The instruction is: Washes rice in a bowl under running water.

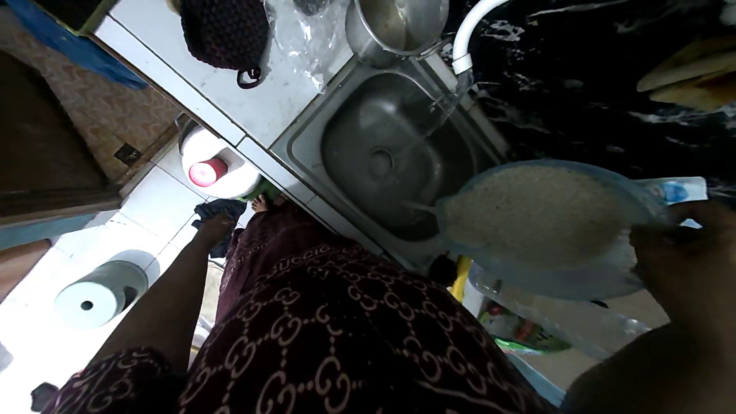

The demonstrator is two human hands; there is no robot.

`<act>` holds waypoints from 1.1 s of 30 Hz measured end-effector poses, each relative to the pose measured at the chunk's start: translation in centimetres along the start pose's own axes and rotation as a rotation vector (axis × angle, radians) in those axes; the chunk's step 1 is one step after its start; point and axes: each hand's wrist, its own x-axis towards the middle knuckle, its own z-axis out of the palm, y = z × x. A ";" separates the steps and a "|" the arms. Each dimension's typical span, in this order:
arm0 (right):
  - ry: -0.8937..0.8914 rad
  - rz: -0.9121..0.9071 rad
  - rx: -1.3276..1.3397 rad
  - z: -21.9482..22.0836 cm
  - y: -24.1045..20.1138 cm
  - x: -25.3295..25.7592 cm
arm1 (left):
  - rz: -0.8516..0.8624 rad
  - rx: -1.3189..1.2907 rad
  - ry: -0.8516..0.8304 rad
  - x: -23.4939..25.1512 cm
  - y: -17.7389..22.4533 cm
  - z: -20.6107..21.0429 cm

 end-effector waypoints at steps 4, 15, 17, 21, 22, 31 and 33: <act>0.006 -0.017 -0.027 -0.2 -0.1 0.2 | 0.021 0.028 -0.032 0.3 -0.2 0.3; 0.009 -0.058 -0.009 -0.4 0.0 1.1 | 0.005 -0.029 -0.023 -0.2 0.8 -0.3; 0.001 -0.059 -0.016 -0.4 -0.3 1.3 | 0.008 -0.021 -0.017 -0.3 0.8 -0.4; 0.002 -0.065 -0.024 -0.2 -1.0 1.5 | 0.002 -0.042 -0.006 -0.2 0.5 -0.6; -0.004 -0.066 -0.026 -0.2 -1.2 1.6 | 0.003 -0.041 -0.007 0.0 0.4 -0.6; -0.082 -0.111 -0.081 1.5 -4.6 3.5 | -0.006 -0.058 0.011 0.1 -0.1 -0.8; -0.110 -0.088 -0.083 3.3 -6.4 4.5 | -0.026 -0.050 0.005 0.0 0.0 -0.8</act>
